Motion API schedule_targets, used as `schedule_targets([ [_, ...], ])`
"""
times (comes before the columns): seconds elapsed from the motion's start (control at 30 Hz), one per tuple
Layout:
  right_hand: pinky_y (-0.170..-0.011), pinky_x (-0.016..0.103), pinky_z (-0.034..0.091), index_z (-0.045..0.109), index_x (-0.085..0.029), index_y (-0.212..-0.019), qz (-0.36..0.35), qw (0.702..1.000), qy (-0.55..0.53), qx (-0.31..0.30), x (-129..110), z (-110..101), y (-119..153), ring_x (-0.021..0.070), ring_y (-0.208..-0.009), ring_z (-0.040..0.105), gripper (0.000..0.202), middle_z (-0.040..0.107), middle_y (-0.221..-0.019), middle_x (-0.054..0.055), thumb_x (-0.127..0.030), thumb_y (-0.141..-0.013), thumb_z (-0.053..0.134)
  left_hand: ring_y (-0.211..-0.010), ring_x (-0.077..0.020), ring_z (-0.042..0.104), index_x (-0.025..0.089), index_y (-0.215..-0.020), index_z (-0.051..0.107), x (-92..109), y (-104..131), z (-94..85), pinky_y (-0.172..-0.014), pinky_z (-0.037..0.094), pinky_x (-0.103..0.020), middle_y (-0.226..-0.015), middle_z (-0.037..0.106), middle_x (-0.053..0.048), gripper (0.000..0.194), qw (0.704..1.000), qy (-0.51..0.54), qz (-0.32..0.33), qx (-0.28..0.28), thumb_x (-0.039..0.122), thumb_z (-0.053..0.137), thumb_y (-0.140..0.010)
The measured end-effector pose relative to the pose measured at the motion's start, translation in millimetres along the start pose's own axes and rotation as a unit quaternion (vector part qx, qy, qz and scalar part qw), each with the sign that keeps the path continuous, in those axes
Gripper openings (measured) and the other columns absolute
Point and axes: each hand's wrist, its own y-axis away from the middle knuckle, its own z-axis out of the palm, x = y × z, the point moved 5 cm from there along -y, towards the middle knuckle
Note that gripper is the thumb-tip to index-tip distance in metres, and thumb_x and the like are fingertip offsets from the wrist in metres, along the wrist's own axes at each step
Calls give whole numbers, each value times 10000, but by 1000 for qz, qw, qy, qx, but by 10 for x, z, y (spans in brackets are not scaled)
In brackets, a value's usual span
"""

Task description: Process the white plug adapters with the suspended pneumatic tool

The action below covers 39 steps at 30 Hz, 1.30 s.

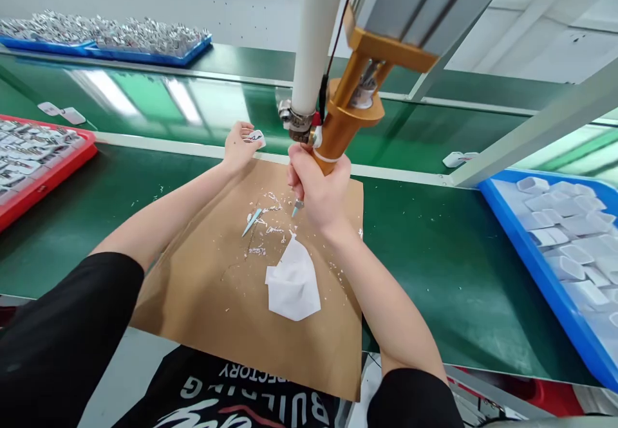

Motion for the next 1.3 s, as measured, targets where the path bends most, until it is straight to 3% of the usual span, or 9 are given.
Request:
schedule_targets([
  [0.2, -356, 247, 284, 433, -222, -564, 11, 1000, 28, -5, 19, 1, 8, 69, -363, 349, 288, 435, -466, -50, -317, -806, 557, -998, -249, 532, 164, -1129, 515, -55, -194, -140, -941, 375, -392, -1038, 622, -106, 449, 991, -127, 45, 15, 110, 659, -707],
  [0.33, -364, 267, 292, 425, -233, -574, -2, 1000, 18, -7, 54, 12, -5, 81, -385, 359, 304, 433, -466, -46, -359, -815, 562, -946, -211, 543, 184, -1036, 561, 354, 513, -347, -906, 408, -350, -997, 624, -75, 234, 962, -143, 231, 20, 160, 566, -803],
  [0.4, -373, 271, 305, 426, -241, -609, 2, 1000, 8, 1, 93, 6, -33, 85, -403, 362, 314, 432, -467, -53, -424, -798, 597, -832, -182, 556, 188, -875, 592, 567, 1039, -353, -822, 435, -330, -851, 632, -39, 68, 935, -146, 314, -75, 172, 540, -834],
  [0.53, -354, 269, 280, 415, -250, -644, 5, 1000, 3, 17, 156, -14, -111, 77, -413, 339, 433, 404, -431, -77, -609, -699, 652, -658, -118, 538, 220, -1007, 627, 854, 1941, -247, -630, 443, -240, -765, 642, 7, 184, 851, -133, 437, -260, 170, 506, -878],
  [0.7, -456, 272, 396, 471, -248, -800, -15, 998, 56, 32, 121, -50, -138, 93, -514, 485, 353, 509, -605, -52, -569, -763, 612, -661, -150, 559, 216, -1098, 626, 934, 2173, 90, -490, 367, -242, -727, 641, -3, 231, 774, -220, 526, -276, 229, 474, -925],
  [0.83, -623, 279, 468, 452, -284, -978, -39, 984, 168, 40, 53, -184, 97, 132, -763, 579, 343, 573, -876, -7, -495, -780, 635, -667, -174, 540, 207, -927, 657, 887, 2136, 306, -448, 311, -256, -703, 613, -30, 191, 762, -269, 496, -317, 163, 475, -888],
  [0.97, -644, 296, 451, 435, -251, -942, 7, 956, 278, 95, 15, -435, 698, 141, -760, 529, 219, 519, -913, 22, -349, -827, 594, -718, -173, 534, 173, -802, 609, 1017, 2174, 136, -556, 419, -269, -783, 617, -55, 154, 814, -199, 460, -295, 145, 465, -847],
  [1.17, -715, 372, 470, 502, -242, -971, 114, 897, 400, -151, 45, -272, 1511, 200, -820, 551, 186, 577, -944, 62, -351, -841, 580, -651, -115, 571, 177, -828, 594, 1280, 2147, -357, -636, 492, -260, -766, 665, -3, 100, 893, -24, 272, -357, 182, 504, -871],
  [1.3, -744, 390, 485, 476, -246, -994, 86, 901, 399, -148, -74, -179, 1605, 208, -838, 571, 197, 594, -938, 65, -326, -848, 581, -625, -88, 597, 183, -809, 648, 1429, 2157, -577, -575, 504, -205, -762, 689, -2, 88, 901, 72, 168, -394, 215, 584, -861],
])
